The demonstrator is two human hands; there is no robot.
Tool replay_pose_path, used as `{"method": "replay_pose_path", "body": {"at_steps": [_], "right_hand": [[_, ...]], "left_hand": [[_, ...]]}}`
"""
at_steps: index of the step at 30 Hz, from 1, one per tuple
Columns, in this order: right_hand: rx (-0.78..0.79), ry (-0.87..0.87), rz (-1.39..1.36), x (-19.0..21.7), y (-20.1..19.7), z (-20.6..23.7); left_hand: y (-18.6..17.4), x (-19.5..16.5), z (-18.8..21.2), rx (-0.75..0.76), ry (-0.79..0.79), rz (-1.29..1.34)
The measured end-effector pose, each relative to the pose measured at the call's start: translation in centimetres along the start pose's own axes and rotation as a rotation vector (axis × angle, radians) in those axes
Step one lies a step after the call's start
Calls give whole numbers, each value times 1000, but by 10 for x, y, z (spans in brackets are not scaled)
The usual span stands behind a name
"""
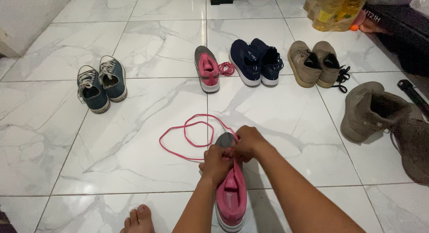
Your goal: The person sits on the floor with several pairs of shoes laid out. They thread the white lace through the eyelets of a blue canvas sneaker, pulling the lace ends to tighten it, then move to a pink sneaker and begin threading its pink lace through the eyelets.
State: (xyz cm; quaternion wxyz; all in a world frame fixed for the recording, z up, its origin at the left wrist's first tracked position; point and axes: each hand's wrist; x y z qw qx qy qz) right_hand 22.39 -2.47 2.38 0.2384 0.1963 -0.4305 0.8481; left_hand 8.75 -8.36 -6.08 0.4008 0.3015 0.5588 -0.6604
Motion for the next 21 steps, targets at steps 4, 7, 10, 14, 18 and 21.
{"method": "replay_pose_path", "body": {"at_steps": [4,7,10,14,18,21], "right_hand": [[38,59,-270,-15,-3,6],[-47,-76,-21,-16,7,2],[-145,-205,248,-14,12,-7],[-212,-353,438,-11,18,-18],[-75,-211,199,-16,12,-13],[63,-17,-112,-25,-1,-3]], "left_hand": [[6,9,-4,-23,39,0],[11,16,-7,-76,196,2],[13,16,-5,-19,-59,-98],[11,5,-1,-61,-18,-119],[2,-4,7,-27,-34,-147],[-2,-9,12,14,-14,-137]]}}
Point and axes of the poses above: each hand's wrist, its own z-axis away from the middle knuckle, its own y-axis out of the palm, x = y × z, and after that the axes turned 2 degrees about z, right-handed
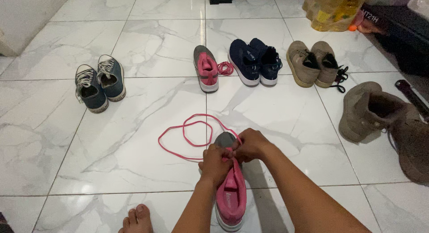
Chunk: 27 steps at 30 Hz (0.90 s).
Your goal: The person sits on the floor with several pairs of shoes laid out. They thread the white lace through the eyelets of a blue canvas sneaker, pulling the lace ends to tighten it, then move to a pink sneaker and begin threading its pink lace through the eyelets.
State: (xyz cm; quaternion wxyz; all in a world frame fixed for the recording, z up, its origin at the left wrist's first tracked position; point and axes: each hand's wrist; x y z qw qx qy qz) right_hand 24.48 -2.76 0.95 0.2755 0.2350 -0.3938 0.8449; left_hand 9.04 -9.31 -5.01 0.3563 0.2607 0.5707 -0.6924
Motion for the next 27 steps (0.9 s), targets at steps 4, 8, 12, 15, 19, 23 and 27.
{"method": "replay_pose_path", "body": {"at_steps": [4,8,12,15,19,23,27], "right_hand": [[-31,4,23,3,9,2],[-96,-158,208,4,16,2],[-211,-200,294,9,28,9],[-286,-223,303,10,32,18],[-329,-201,285,8,37,30],[-392,-320,376,0,45,32],[-385,-491,438,-8,48,23]], "left_hand": [[-4,-1,0,-36,55,15],[-7,3,-2,11,140,-55],[-21,6,-4,52,193,86],[-27,2,-3,57,251,76],[-35,-1,-1,134,303,33],[-34,5,-1,58,466,-54],[-25,12,4,-79,550,-16]]}}
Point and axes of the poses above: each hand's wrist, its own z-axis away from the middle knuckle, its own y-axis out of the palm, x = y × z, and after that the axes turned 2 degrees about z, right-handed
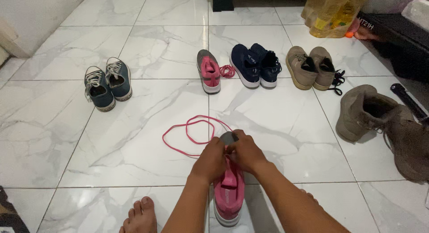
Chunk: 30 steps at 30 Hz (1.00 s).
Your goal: The person sits on the floor with several pairs of shoes laid out. They thread the white lace through the eyelets of a blue canvas sneaker, pulling the lace ends to tighten it, then move to a pink sneaker and begin threading its pink lace through the eyelets.
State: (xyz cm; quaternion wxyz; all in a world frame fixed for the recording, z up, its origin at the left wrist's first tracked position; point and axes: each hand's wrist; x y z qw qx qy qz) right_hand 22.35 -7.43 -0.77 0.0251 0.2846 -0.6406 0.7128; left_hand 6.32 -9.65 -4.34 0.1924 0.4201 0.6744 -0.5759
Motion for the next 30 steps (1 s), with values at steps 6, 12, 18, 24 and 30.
{"method": "replay_pose_path", "body": {"at_steps": [6,12,18,24,30], "right_hand": [[-24,-46,-53,-5,-11,12],[-290,-38,49,17,-19,20],[-237,-38,-274,14,-13,14],[-299,25,-307,23,-20,18],[-386,31,-669,81,-48,-24]], "left_hand": [[-4,-6,4,184,-219,-68],[-10,-13,1,297,-303,-176],[-20,-37,7,216,-375,-126],[-5,-58,4,316,-524,-270],[17,-37,-1,325,-303,-465]]}}
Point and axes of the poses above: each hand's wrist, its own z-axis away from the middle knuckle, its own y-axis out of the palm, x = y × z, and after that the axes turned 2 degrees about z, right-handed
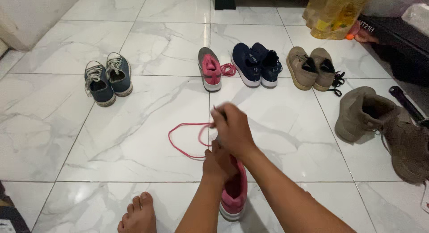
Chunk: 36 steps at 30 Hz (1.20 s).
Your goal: The person sits on the floor with several pairs of shoes laid out. They thread the white lace through the eyelets of a blue canvas sneaker, pulling the lace ends to tighten it, then move to a pink sneaker and begin threading its pink lace through the eyelets.
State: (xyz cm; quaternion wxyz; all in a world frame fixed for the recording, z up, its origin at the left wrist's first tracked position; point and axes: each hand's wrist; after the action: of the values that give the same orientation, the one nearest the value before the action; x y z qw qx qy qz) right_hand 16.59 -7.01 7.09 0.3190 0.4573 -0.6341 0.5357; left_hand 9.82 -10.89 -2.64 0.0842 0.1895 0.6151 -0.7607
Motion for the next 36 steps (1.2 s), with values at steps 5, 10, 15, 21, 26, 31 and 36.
{"method": "replay_pose_path", "body": {"at_steps": [5,10,15,21,26,31,36], "right_hand": [[283,99,267,-6,-5,-13],[431,145,357,-60,-29,18],[571,245,481,-81,-43,14],[610,198,365,-92,-32,31],[681,120,627,-91,-33,25],[706,239,559,-80,-33,26],[659,120,842,-67,-31,23]], "left_hand": [[5,16,10,-112,62,177],[-3,22,11,-36,-70,402],[-10,23,13,-48,-58,449],[-16,34,14,49,-49,428],[-28,41,1,27,27,379],[-50,32,-1,13,-29,314],[-66,8,13,182,-119,127]]}}
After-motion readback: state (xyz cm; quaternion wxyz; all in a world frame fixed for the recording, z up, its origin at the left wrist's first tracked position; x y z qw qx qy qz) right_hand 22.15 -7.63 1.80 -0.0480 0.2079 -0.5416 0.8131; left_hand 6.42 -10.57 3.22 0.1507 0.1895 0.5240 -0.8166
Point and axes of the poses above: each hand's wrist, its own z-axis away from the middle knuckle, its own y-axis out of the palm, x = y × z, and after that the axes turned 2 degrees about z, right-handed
